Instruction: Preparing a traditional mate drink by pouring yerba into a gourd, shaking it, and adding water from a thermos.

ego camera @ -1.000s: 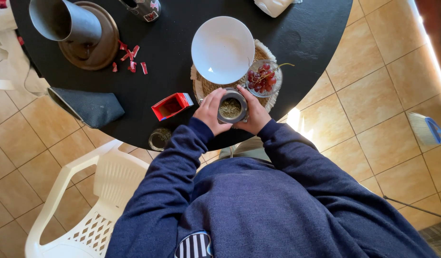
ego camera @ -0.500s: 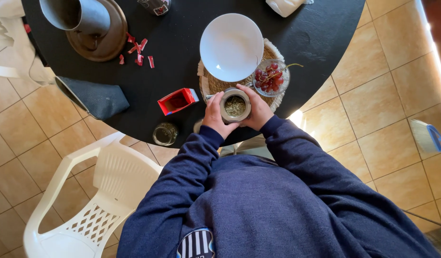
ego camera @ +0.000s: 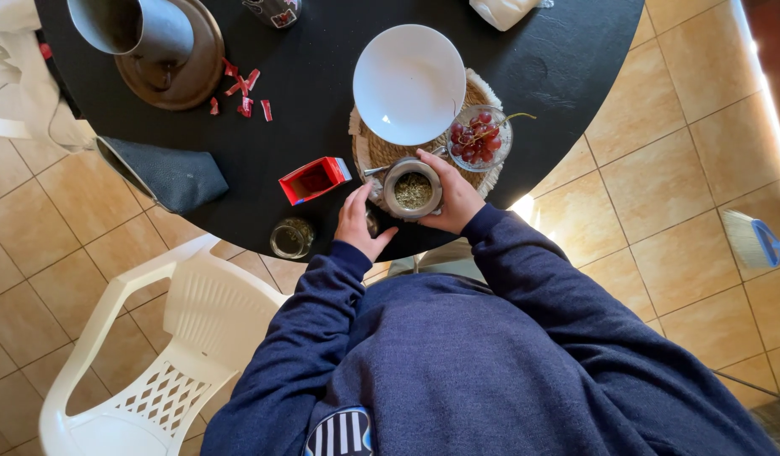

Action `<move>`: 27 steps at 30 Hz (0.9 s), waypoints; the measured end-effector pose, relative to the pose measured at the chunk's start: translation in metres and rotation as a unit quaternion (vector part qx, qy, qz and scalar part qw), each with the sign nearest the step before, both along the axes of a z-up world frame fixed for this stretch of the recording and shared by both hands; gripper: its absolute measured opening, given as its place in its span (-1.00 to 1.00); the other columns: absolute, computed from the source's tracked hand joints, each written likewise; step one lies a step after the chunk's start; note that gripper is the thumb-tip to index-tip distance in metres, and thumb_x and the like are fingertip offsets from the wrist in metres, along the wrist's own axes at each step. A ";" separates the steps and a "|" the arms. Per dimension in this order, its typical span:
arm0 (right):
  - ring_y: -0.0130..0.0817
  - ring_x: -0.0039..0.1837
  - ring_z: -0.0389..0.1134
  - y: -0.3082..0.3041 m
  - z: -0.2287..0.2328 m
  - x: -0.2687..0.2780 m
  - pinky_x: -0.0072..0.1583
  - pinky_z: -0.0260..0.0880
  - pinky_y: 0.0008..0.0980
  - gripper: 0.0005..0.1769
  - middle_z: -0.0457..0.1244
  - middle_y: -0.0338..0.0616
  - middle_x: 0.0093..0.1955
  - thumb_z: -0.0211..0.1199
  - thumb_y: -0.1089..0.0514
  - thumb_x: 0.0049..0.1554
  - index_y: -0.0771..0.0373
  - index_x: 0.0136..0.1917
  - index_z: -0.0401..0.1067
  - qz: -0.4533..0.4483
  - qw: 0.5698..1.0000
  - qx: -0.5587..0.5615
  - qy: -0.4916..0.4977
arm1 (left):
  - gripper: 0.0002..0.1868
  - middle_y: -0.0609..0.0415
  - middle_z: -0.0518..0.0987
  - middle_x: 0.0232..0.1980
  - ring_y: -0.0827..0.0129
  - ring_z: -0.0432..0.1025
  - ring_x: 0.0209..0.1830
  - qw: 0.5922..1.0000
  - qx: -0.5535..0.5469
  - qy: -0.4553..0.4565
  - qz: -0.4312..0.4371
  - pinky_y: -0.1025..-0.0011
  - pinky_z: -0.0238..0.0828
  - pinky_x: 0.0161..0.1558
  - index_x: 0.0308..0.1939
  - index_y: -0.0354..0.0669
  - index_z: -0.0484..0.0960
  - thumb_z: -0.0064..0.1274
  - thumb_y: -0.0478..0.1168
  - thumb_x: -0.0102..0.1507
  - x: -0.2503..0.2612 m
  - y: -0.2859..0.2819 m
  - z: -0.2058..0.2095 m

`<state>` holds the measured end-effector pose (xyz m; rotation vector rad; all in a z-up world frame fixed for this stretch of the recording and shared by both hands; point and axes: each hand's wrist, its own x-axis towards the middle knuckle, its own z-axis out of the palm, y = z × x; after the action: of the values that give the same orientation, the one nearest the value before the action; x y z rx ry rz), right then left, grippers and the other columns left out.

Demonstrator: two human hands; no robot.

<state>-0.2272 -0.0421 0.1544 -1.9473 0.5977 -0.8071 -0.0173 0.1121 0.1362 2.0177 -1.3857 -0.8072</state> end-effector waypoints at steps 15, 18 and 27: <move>0.03 0.46 0.26 -0.007 0.005 0.008 0.42 0.29 -0.10 0.05 0.21 0.09 0.48 0.69 0.11 -0.20 0.32 0.44 0.22 -0.039 0.998 -0.032 -0.031 | 0.02 0.07 0.46 0.37 0.15 0.39 0.37 0.992 -0.129 0.011 0.010 0.23 0.36 0.36 0.49 0.15 0.34 0.48 0.09 -0.01 -0.021 -0.030 -0.001; 0.09 0.46 0.25 -0.009 0.004 0.007 0.43 0.28 -0.03 0.11 0.20 0.11 0.48 0.70 0.11 -0.23 0.31 0.48 0.20 -0.032 0.999 -0.030 -0.027 | 0.04 0.07 0.46 0.36 0.18 0.39 0.37 0.991 -0.128 0.027 0.012 0.26 0.34 0.38 0.47 0.13 0.36 0.51 0.07 -0.05 -0.020 -0.033 -0.001; 0.09 0.50 0.18 -0.010 0.000 -0.001 0.48 0.21 0.00 0.21 0.13 0.12 0.49 0.69 0.08 -0.24 0.30 0.55 0.14 -0.022 0.999 -0.023 0.008 | 0.05 0.10 0.41 0.41 0.14 0.36 0.39 0.994 -0.107 0.021 -0.019 0.21 0.32 0.39 0.51 0.18 0.29 0.48 0.04 -0.02 -0.020 -0.030 0.007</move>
<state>-0.2281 -0.0516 0.1547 -1.9907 0.6382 -0.8407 -0.0369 0.0820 0.1428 1.8063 -1.4260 -0.6824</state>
